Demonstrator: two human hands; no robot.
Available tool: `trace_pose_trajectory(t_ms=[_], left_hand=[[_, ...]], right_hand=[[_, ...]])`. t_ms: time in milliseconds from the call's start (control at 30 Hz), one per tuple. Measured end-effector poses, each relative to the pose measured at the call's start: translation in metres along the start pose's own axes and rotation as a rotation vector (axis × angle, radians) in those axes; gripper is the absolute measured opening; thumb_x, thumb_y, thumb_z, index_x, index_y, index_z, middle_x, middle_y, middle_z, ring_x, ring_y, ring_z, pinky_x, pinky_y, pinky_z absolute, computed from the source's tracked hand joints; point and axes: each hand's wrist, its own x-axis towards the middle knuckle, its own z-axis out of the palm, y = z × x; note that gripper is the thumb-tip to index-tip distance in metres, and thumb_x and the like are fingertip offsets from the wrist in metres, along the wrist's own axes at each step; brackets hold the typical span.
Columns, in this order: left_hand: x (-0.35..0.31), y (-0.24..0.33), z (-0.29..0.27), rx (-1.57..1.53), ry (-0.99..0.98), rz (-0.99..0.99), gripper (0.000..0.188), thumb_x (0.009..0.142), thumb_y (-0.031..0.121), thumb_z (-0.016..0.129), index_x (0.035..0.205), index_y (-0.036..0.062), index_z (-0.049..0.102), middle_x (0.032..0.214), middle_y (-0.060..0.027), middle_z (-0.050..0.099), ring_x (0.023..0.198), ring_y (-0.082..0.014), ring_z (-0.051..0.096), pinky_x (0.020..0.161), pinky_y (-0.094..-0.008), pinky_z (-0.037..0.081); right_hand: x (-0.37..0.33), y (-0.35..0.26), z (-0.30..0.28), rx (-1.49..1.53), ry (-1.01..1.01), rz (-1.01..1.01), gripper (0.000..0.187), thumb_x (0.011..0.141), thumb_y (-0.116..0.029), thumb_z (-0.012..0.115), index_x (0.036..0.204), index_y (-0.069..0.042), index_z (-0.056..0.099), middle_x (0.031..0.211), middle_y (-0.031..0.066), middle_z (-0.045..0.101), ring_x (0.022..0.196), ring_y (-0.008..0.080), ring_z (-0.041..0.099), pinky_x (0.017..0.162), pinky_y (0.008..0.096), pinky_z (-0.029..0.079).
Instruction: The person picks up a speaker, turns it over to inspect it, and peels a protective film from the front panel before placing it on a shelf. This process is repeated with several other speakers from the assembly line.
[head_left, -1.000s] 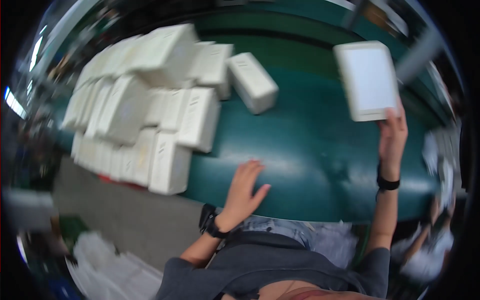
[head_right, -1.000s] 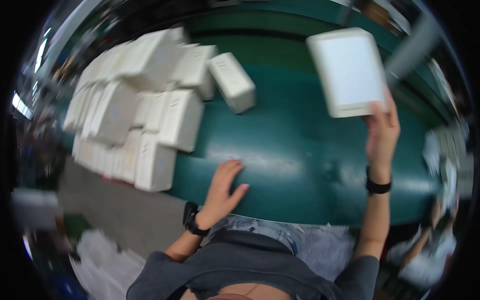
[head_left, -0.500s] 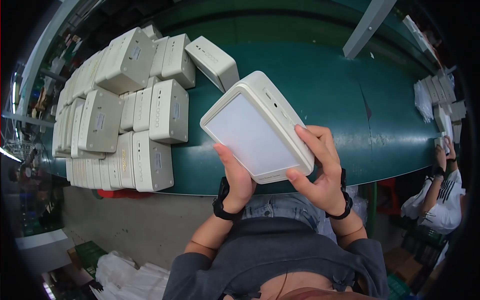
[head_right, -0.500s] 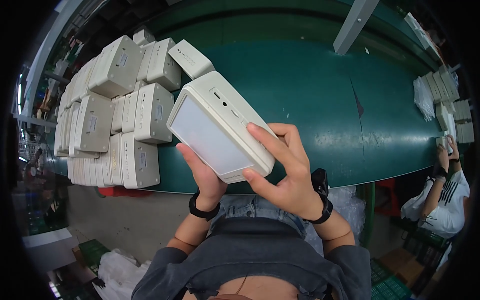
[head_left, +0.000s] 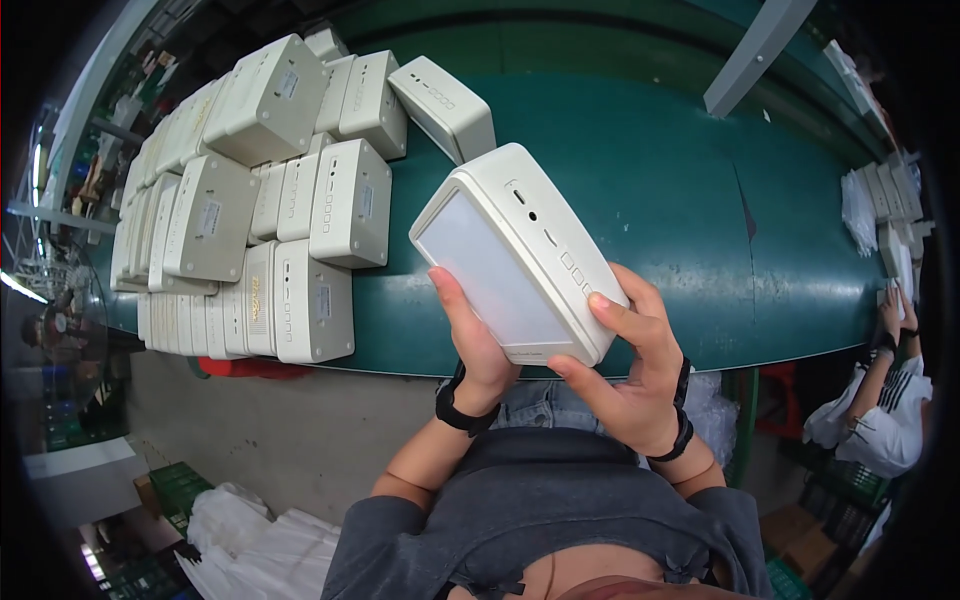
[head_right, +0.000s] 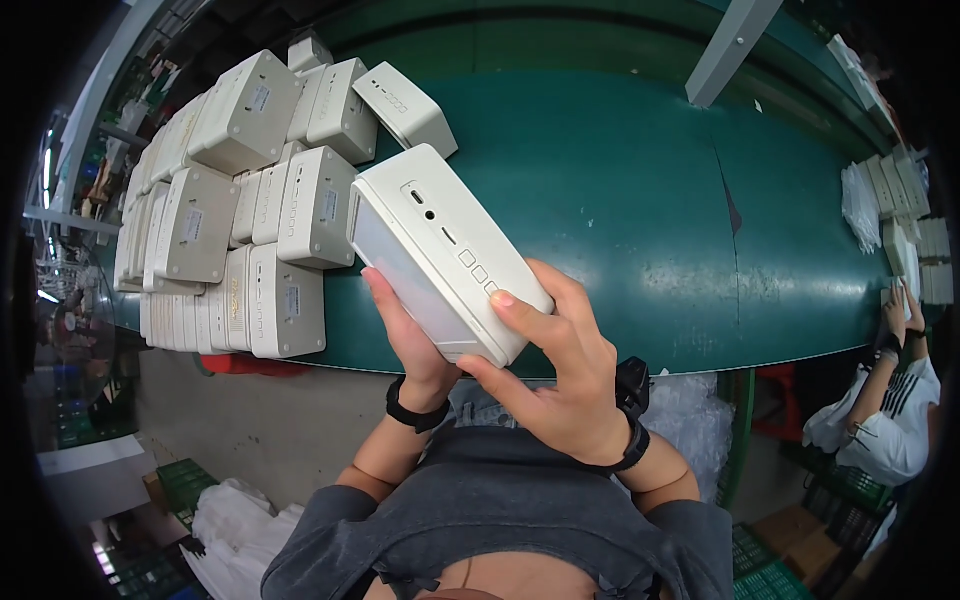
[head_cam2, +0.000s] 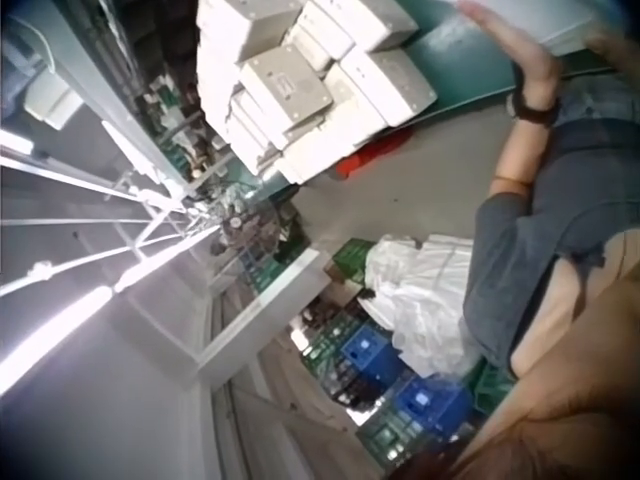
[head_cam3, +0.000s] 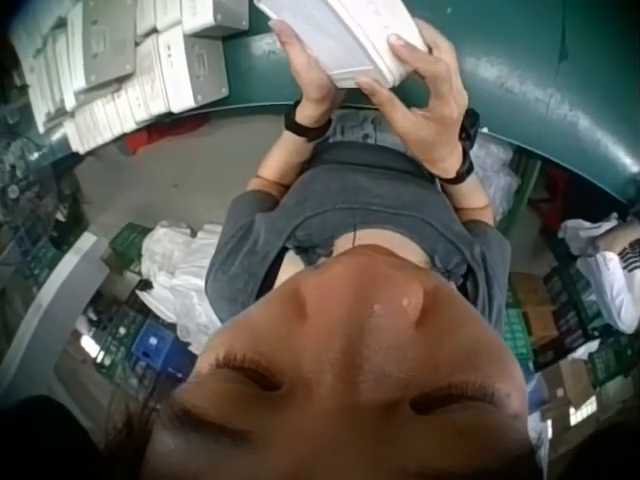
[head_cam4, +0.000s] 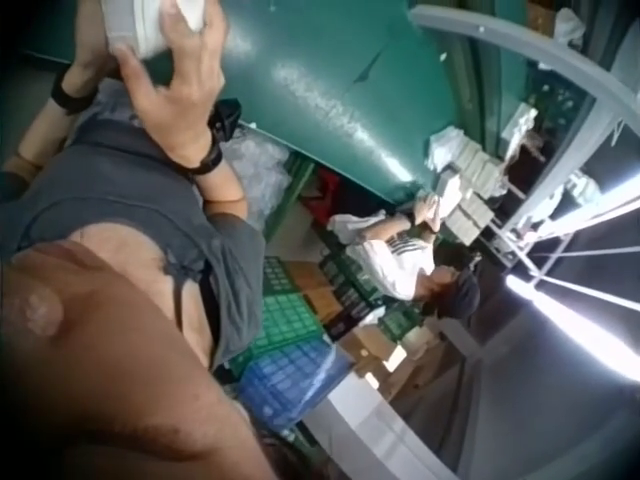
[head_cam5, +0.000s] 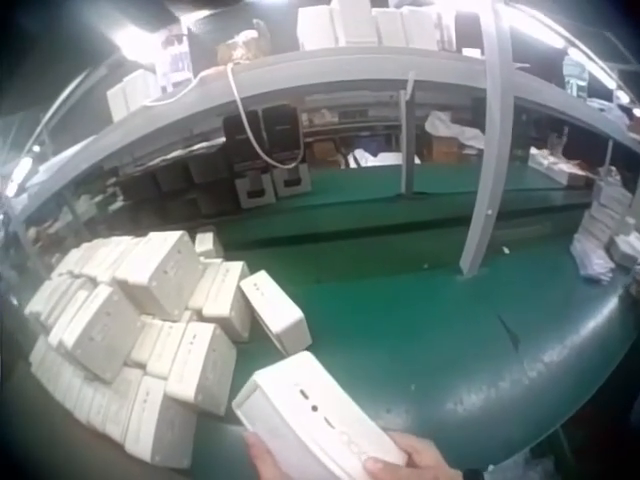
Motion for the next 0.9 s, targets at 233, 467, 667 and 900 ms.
trace_pose_trajectory(t_ms=[233,467,667,900], left_hand=[[0.006,0.001,0.0,0.068,0.071,0.017,0.066,0.097,0.057,0.021,0.134,0.0039,0.035,0.126,-0.0105,0.047,0.113,-0.0197,0.049,0.096,-0.0326,0.04],[0.01,-0.003,-0.008,0.091,0.06,-0.004,0.066,0.097,0.056,0.022,0.133,0.0034,0.037,0.125,-0.0102,0.049,0.112,-0.0192,0.05,0.095,-0.0322,0.04],[0.008,-0.006,-0.013,0.152,0.003,-0.005,0.066,0.097,0.056,0.021,0.133,0.0028,0.038,0.123,-0.0099,0.051,0.111,-0.0192,0.05,0.095,-0.0321,0.04],[0.0,-0.009,-0.02,0.266,-0.153,0.032,0.071,0.096,0.059,0.021,0.135,0.0022,0.036,0.129,-0.0109,0.048,0.115,-0.0207,0.048,0.097,-0.0328,0.038]], right_hand=[[-0.001,0.003,0.006,0.11,0.04,0.109,0.071,0.067,-0.014,0.081,0.127,-0.002,0.045,0.131,0.0292,0.044,0.115,0.0387,0.053,0.091,0.0392,0.047],[0.005,-0.001,-0.002,0.117,-0.06,0.177,0.08,0.069,-0.018,0.08,0.134,0.002,0.037,0.134,0.0288,0.041,0.119,0.039,0.049,0.096,0.0402,0.043],[0.001,-0.004,-0.007,0.204,-0.065,0.282,0.084,0.072,-0.021,0.078,0.137,0.005,0.032,0.132,0.0264,0.043,0.117,0.0337,0.051,0.095,0.0371,0.043],[0.015,-0.004,-0.009,0.309,-0.005,0.323,0.083,0.075,-0.02,0.076,0.138,0.009,0.03,0.126,0.025,0.049,0.114,0.0298,0.055,0.093,0.0341,0.044]])
